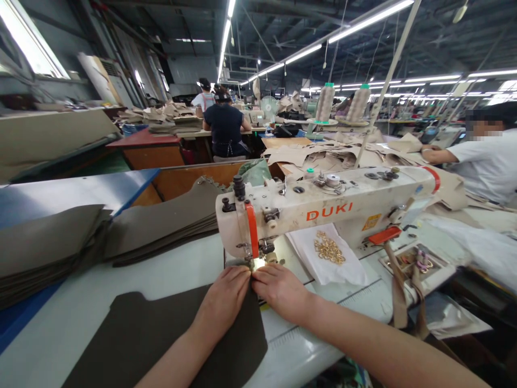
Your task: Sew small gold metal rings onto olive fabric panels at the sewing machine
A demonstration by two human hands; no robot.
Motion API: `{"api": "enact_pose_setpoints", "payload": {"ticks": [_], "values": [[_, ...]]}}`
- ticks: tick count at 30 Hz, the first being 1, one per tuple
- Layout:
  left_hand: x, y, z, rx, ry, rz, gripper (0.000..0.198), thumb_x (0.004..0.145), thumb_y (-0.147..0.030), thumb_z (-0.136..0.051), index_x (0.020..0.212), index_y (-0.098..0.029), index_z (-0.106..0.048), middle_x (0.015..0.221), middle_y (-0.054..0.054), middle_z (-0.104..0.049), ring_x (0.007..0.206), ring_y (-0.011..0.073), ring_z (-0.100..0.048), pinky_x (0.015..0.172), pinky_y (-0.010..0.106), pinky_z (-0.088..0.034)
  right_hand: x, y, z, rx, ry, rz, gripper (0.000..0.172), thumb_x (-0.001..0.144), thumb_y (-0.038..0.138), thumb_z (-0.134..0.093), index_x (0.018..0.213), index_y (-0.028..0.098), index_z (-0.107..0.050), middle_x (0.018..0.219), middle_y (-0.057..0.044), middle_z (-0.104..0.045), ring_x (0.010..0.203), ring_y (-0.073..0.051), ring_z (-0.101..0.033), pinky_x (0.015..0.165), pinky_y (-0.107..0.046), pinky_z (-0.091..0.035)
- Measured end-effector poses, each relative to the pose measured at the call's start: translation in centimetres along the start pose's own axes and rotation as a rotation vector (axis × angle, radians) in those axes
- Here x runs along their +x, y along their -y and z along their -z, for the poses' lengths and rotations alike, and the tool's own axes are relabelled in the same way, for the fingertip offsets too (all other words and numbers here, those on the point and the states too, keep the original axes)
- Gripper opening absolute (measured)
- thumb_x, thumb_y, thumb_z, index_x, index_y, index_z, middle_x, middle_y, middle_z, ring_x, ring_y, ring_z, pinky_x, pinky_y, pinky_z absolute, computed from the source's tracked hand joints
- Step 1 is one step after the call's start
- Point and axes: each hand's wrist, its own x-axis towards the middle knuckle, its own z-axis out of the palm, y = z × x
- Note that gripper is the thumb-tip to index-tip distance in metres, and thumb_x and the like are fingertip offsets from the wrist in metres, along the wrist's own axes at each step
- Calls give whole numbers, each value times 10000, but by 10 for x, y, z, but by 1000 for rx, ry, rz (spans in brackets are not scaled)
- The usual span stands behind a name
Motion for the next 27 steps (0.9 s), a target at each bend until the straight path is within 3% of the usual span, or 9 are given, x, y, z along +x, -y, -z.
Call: {"api": "enact_pose_setpoints", "payload": {"ticks": [8,15,27], "values": [[6,8,-4,-10,-2,11,273,926,-193,-360,878,-165,-627,866,70,-691,819,188,-631,765,333,-545,1,-8,-8,8,-16,-49,83,907,187,-517,878,152,-588,1031,-65,-631,896,-188,-549,781,-318,-403],[6,11,-4,-13,15,22,257,917,-177,-369,860,-177,-620,861,61,-693,814,186,-635,764,334,-539,2,-8,-8,-4,-23,-53,77,899,179,-526,873,154,-594,1033,-60,-646,835,-185,-569,776,-317,-414],[9,8,-3,-1,9,13,240,911,-153,-393,858,-154,-627,845,71,-694,804,189,-633,767,338,-547,1,-8,-7,30,0,-75,94,906,180,-514,895,147,-602,1060,-73,-639,923,-206,-574,772,-334,-429]]}}
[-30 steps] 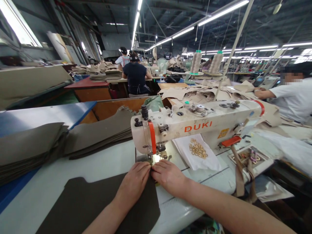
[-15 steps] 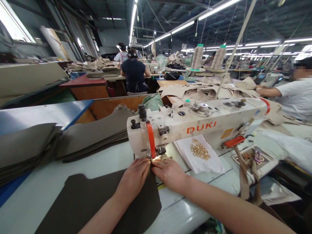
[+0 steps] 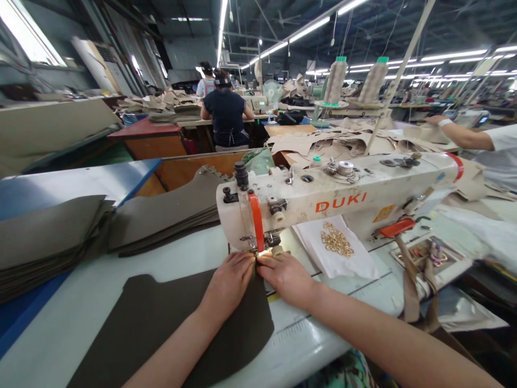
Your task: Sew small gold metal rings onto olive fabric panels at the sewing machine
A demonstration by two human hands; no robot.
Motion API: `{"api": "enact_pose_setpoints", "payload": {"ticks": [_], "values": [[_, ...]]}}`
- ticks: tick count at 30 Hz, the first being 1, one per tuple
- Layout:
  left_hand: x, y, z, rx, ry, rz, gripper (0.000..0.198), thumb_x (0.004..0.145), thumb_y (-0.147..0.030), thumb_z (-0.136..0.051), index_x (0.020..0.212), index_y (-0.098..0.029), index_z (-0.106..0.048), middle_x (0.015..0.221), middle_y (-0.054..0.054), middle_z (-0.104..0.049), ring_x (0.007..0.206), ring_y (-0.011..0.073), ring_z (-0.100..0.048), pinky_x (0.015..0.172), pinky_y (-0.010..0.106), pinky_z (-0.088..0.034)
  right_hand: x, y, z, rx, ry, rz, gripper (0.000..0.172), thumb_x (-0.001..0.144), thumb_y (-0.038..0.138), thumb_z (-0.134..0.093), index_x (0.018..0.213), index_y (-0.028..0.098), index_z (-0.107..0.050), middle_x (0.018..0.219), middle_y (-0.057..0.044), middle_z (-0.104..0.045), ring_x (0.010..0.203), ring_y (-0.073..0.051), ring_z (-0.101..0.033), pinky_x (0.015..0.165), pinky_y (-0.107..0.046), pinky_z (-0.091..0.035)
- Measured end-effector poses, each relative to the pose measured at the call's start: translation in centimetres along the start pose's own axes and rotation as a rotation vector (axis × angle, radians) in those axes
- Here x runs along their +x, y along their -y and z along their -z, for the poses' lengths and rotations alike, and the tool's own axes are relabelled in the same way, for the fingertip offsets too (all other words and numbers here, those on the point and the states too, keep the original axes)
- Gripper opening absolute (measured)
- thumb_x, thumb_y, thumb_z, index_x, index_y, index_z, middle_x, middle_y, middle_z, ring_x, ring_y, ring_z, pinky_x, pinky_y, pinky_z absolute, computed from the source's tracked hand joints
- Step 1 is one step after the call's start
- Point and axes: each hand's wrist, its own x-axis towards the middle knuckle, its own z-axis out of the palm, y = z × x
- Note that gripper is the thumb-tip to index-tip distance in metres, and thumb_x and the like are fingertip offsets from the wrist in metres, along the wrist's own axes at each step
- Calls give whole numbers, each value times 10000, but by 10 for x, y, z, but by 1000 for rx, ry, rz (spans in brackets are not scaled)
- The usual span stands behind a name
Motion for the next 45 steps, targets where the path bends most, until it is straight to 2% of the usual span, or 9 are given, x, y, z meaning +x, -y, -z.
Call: {"api": "enact_pose_setpoints", "payload": {"ticks": [8,13,16,20,25,36,42,45], "values": [[-5,0,3,27,16,-13,271,911,-148,-375,931,-128,-644,916,97,-699,872,203,-638,806,361,-552,0,2,-1,2,-31,0,75,897,180,-536,882,141,-599,1038,-68,-642,951,-186,-571,807,-308,-425],[-13,-3,5,82,17,47,279,909,-196,-394,1025,-113,-634,1007,115,-693,993,226,-615,892,396,-525,-5,5,2,3,-53,18,80,902,204,-537,873,157,-594,902,-36,-649,885,-170,-571,806,-293,-416],[-20,-2,4,113,62,45,314,911,-190,-365,1077,-116,-621,1099,124,-676,1047,215,-609,929,390,-508,-6,7,4,-12,-43,42,91,907,218,-532,863,163,-590,854,-27,-639,859,-164,-567,797,-289,-412],[-24,1,1,141,136,44,332,904,-180,-367,1122,-112,-608,1166,128,-656,1094,201,-598,961,366,-489,-5,8,2,-24,-45,45,73,897,209,-549,852,165,-588,858,-24,-640,877,-163,-565,809,-289,-407],[-24,2,2,154,168,5,360,899,-158,-345,1144,-96,-601,1193,143,-640,1133,207,-575,968,374,-483,-4,7,1,-9,-38,42,90,912,205,-521,874,166,-593,875,-28,-644,900,-164,-561,825,-293,-406],[-25,7,0,215,156,-90,387,856,-123,-351,1127,-120,-627,1178,125,-651,1135,236,-571,972,378,-476,-1,3,-4,7,-31,29,90,901,186,-531,849,152,-596,991,-58,-657,935,-171,-567,841,-297,-408],[-20,5,2,307,148,-169,390,870,-113,-319,1065,-46,-650,1129,181,-664,1086,265,-600,944,389,-488,0,3,-1,22,-32,-1,75,896,191,-542,865,154,-600,1001,-51,-663,955,-167,-568,838,-291,-411],[-20,5,2,284,157,-136,396,873,-120,-313,1084,-74,-644,1157,161,-657,1098,261,-594,949,401,-487,0,4,1,23,-19,-3,72,893,190,-549,872,151,-606,1001,-58,-663,953,-165,-570,851,-292,-410]]}}
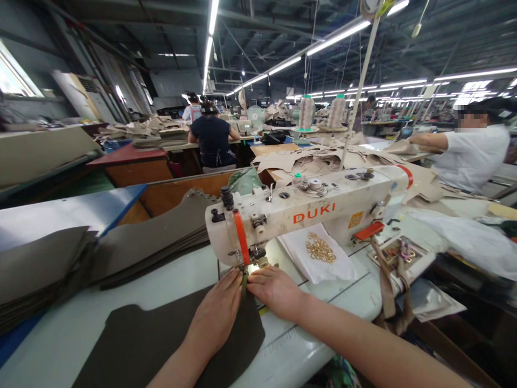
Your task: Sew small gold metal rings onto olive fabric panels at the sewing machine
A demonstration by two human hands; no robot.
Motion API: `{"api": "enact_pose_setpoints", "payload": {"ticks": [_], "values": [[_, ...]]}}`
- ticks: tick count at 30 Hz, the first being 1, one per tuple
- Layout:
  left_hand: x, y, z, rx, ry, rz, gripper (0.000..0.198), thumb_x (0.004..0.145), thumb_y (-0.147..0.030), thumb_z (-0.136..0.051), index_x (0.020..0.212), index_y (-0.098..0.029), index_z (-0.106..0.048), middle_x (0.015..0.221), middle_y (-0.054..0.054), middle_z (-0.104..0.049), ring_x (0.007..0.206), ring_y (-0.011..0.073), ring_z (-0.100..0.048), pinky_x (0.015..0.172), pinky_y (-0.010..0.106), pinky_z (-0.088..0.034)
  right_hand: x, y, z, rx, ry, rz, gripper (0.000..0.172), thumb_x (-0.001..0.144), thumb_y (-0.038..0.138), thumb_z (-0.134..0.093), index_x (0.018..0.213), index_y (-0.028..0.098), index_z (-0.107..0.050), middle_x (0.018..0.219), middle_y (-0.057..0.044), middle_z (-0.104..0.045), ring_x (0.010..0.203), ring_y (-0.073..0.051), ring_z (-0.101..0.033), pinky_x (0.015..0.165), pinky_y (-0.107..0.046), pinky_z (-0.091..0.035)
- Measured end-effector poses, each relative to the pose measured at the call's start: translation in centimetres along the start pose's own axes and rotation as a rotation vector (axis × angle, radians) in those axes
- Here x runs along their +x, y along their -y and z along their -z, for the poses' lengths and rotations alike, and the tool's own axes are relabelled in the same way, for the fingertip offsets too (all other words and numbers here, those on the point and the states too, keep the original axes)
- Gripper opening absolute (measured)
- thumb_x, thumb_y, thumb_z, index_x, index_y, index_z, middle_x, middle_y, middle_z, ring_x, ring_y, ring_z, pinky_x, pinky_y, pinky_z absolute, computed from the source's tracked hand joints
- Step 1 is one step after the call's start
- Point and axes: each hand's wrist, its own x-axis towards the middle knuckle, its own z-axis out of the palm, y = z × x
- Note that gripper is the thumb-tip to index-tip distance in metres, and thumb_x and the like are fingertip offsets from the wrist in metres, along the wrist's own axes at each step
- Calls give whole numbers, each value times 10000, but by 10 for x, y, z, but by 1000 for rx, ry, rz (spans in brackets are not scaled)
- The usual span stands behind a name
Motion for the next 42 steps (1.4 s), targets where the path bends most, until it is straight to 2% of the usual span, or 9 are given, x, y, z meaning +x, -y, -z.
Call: {"api": "enact_pose_setpoints", "payload": {"ticks": [11,20,32,37,42], "values": [[2,-2,2,-57,5,41,375,874,-127,-341,1095,-74,-639,1150,164,-659,1099,249,-599,951,393,-498,0,-1,-2,16,2,-5,96,897,171,-532,881,146,-624,991,-79,-667,963,-167,-575,870,-304,-423],[5,-1,1,-168,-4,149,361,887,-160,-355,1104,-94,-636,1179,158,-646,1110,242,-593,956,411,-496,1,-1,0,23,11,-5,76,886,173,-549,911,136,-610,1027,-76,-663,988,-182,-575,874,-298,-422],[8,-2,2,-121,-10,158,358,893,-169,-338,1085,-119,-636,1157,129,-663,1089,211,-607,945,386,-502,2,-3,-3,29,12,-10,105,904,181,-518,902,139,-614,1007,-76,-659,972,-181,-576,880,-298,-415],[-13,-12,10,-158,-18,186,366,889,-158,-334,1098,-123,-632,1154,123,-667,1087,207,-610,937,368,-511,0,13,4,-28,78,69,86,879,190,-560,824,145,-606,860,-42,-649,871,-180,-582,848,-302,-432],[-43,-27,28,-160,8,263,360,876,-174,-379,1161,-139,-597,1188,107,-650,1096,206,-605,931,348,-516,-11,43,5,2,41,111,70,886,178,-550,865,147,-609,956,-52,-664,942,-170,-581,889,-297,-432]]}}
